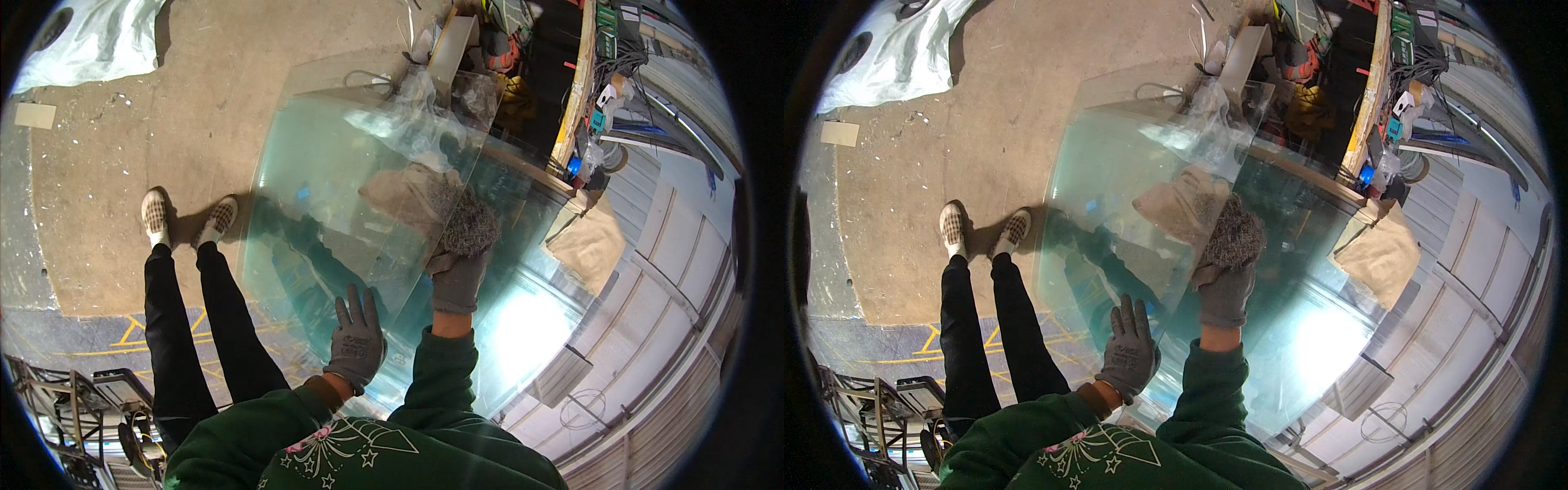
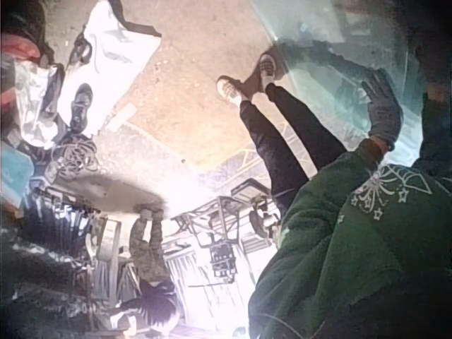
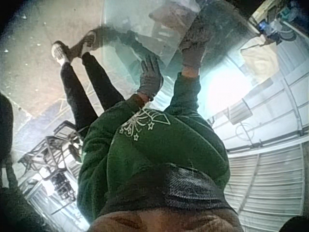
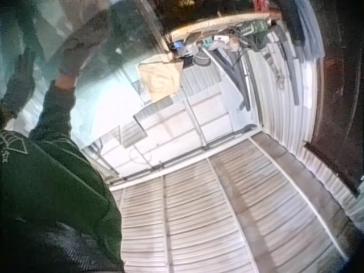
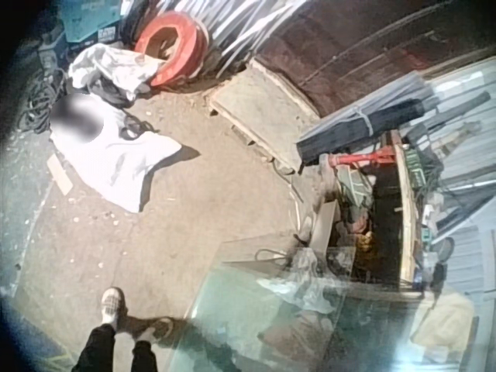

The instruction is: The person wipes a large glass pane with a cloth, repeatedly rubbing the surface and edges. The person then lifts and repositions the glass pane while continuing to wipe it.

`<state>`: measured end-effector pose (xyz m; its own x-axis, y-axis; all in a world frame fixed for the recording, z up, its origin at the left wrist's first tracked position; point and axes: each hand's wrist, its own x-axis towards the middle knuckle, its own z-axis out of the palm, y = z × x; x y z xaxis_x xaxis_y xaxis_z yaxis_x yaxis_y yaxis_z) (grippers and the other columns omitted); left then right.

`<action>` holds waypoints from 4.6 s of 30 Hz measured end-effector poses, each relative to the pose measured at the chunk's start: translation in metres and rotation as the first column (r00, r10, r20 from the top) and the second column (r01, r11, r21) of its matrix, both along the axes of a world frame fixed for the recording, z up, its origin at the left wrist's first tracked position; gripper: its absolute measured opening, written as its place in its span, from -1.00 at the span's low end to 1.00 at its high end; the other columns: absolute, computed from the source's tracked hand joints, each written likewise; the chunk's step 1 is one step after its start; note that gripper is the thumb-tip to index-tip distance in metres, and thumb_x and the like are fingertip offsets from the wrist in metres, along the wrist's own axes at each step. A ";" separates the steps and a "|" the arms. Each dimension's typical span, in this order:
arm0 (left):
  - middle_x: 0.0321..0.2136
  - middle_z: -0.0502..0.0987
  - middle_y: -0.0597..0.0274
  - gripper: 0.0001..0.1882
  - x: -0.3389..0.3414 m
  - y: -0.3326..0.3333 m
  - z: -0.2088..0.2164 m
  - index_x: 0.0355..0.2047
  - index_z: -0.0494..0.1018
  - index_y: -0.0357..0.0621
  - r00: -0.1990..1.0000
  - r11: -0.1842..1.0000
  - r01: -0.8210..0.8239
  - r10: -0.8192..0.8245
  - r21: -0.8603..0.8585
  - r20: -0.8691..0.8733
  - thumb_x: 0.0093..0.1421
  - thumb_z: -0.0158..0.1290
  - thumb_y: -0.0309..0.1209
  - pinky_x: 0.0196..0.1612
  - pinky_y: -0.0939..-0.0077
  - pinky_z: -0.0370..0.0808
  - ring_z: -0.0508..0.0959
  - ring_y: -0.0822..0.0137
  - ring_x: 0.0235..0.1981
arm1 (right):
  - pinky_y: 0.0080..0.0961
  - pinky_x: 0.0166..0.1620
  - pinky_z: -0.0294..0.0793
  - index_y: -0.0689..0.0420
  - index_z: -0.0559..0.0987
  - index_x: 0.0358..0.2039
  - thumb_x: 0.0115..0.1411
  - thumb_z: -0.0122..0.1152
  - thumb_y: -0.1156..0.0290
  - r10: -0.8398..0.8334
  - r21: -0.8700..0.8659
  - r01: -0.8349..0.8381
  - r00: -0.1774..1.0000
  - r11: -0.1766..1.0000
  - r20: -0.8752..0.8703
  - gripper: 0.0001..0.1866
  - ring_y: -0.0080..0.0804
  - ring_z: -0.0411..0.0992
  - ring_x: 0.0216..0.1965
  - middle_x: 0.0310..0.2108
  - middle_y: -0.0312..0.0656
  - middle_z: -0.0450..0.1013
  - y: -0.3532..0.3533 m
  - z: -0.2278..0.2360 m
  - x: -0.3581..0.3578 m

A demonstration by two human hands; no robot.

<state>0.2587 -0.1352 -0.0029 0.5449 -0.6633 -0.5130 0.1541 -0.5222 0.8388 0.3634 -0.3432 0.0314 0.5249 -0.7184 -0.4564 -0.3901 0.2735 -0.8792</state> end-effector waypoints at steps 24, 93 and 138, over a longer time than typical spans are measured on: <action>0.31 0.34 -0.39 -0.07 0.124 0.005 0.030 0.43 0.13 -0.46 0.887 0.809 -0.445 0.339 -0.383 -0.313 0.33 0.26 -0.04 0.26 -0.04 0.50 0.44 -0.39 0.28 | -0.66 -0.29 0.41 0.17 0.45 0.28 0.59 0.03 0.01 0.125 -0.129 -0.132 0.990 0.983 -0.060 -0.48 -0.69 0.41 -0.29 -0.18 -0.38 0.52 0.074 0.016 -0.012; 0.31 0.40 -0.13 -0.27 0.140 0.014 0.004 0.44 0.23 -0.21 0.809 0.677 -0.588 0.470 -0.444 -0.355 0.30 0.23 -0.55 0.14 0.25 0.64 0.58 -0.05 0.22 | -0.34 0.11 0.61 0.29 0.38 0.37 0.44 0.29 0.15 0.303 -0.255 -0.368 0.917 0.894 -0.261 -0.34 -0.27 0.58 0.11 0.14 0.01 0.57 0.101 0.034 0.001; 0.51 0.10 -0.39 -0.17 0.020 0.001 0.001 0.50 0.04 -0.51 0.967 0.985 -0.162 0.169 -0.052 0.189 0.26 0.04 -0.48 0.17 -0.13 0.54 0.32 -0.38 0.39 | -0.04 -0.27 0.53 0.22 0.51 -0.27 0.33 0.32 -0.06 0.035 -0.664 -0.665 0.715 0.340 -0.698 -0.49 0.04 0.53 -0.37 -0.36 0.11 0.52 0.013 -0.007 0.120</action>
